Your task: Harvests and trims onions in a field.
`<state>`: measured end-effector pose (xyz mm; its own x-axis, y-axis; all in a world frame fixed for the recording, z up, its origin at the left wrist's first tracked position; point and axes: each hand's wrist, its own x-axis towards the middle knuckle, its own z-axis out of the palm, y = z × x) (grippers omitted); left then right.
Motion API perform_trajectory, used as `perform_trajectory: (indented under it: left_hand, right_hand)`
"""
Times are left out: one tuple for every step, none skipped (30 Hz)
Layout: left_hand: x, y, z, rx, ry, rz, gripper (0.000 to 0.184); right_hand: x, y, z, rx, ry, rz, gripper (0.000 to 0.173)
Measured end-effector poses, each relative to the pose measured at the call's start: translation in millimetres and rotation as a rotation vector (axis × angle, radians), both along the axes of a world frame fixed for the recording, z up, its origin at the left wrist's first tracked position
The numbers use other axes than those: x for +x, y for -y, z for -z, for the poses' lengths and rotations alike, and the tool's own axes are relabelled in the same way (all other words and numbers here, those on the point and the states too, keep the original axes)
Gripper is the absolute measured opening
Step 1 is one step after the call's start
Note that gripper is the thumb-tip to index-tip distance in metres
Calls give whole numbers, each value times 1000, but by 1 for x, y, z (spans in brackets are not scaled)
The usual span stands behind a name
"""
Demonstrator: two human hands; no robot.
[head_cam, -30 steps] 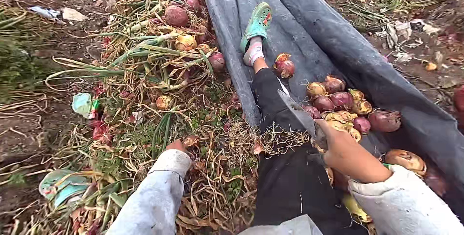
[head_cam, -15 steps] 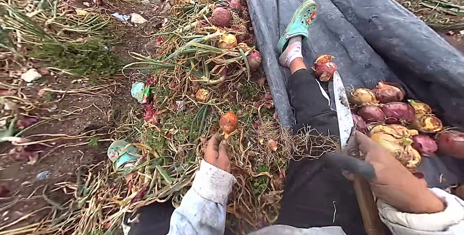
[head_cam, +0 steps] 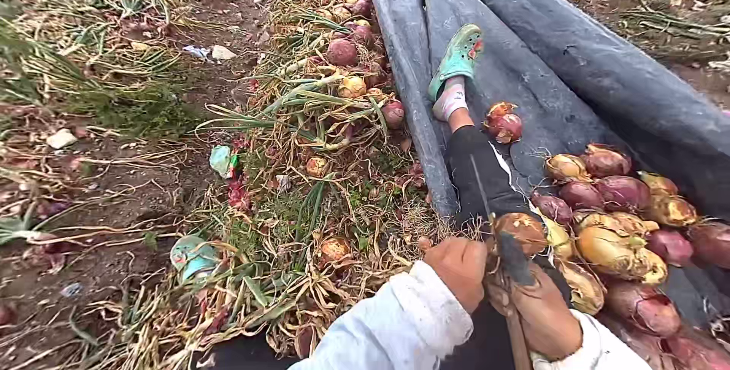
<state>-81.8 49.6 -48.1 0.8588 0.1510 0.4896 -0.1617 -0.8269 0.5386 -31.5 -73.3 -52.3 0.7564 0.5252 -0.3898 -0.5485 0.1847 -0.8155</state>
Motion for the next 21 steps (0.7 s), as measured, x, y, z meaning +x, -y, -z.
perform_trajectory:
  left_hand:
    - [21, 3, -15, -25, 8, 78, 10]
    - [41, 4, -32, -49, -14, 134, 11]
    - [59, 1, -49, -80, -98, 156, 13]
    - [71, -8, -59, -105, -193, 142, 15]
    - [78, -22, -64, -101, -309, 104, 17]
    - [80, -40, -65, -69, -472, 62, 20]
    - [77, -61, -64, -27, -702, 37, 25]
    - [72, -84, -57, 19, -921, 16, 31]
    - [62, -108, -44, 60, -1115, -10, 39]
    - [47, -132, -26, 85, -1263, -62, 45]
    - [26, -156, -5, 93, -1357, -131, 48]
    - [2, -178, 14, 86, -1425, -196, 48]
    - [-23, -196, 31, 79, -1470, -235, 51]
    - [-46, -209, 42, 74, -1502, -241, 52]
    - [-67, -216, 50, 56, -1505, -245, 56]
    - [-83, -219, 56, 25, -1477, -253, 63]
    - [-92, -220, 60, -5, -1451, -275, 66]
    - [-98, -218, 64, -25, -1440, -312, 69]
    - [-100, -213, 65, -46, -1457, -364, 69]
    - [-101, -211, 66, -76, -1481, -426, 70]
    - [-104, -211, 74, -110, -1497, -495, 73]
  right_hand:
    - [13, 12, -4, 3, 145, 39, 40]
    - [29, 25, -9, 27, 268, 53, 40]
    - [44, 38, -15, 75, 376, 40, 41]
    - [57, 48, -21, 116, 456, 29, 37]
    - [66, 55, -30, 143, 511, 35, 34]
    - [69, 57, -42, 140, 546, 55, 27]
    - [68, 59, -49, 121, 570, 71, 26]
    - [67, 63, -50, 98, 566, 51, 31]
    - [67, 65, -49, 82, 541, 6, 39]
    - [63, 62, -49, 56, 476, -11, 39]
    - [59, 59, -46, 45, 412, -9, 30]
    - [57, 57, -42, 49, 372, -27, 25]
    - [55, 54, -37, 38, 360, -50, 22]
    - [53, 53, -29, 30, 366, -76, 22]
    - [52, 54, -17, 33, 373, -98, 25]
    - [51, 51, -10, 24, 357, -114, 30]
    - [48, 43, -10, -28, 351, -124, 36]
    - [45, 41, -8, -49, 363, -149, 36]
    - [44, 43, 0, -31, 393, -187, 33]
    - [46, 47, 16, 19, 424, -244, 32]
    - [45, 48, 25, 52, 451, -300, 30]
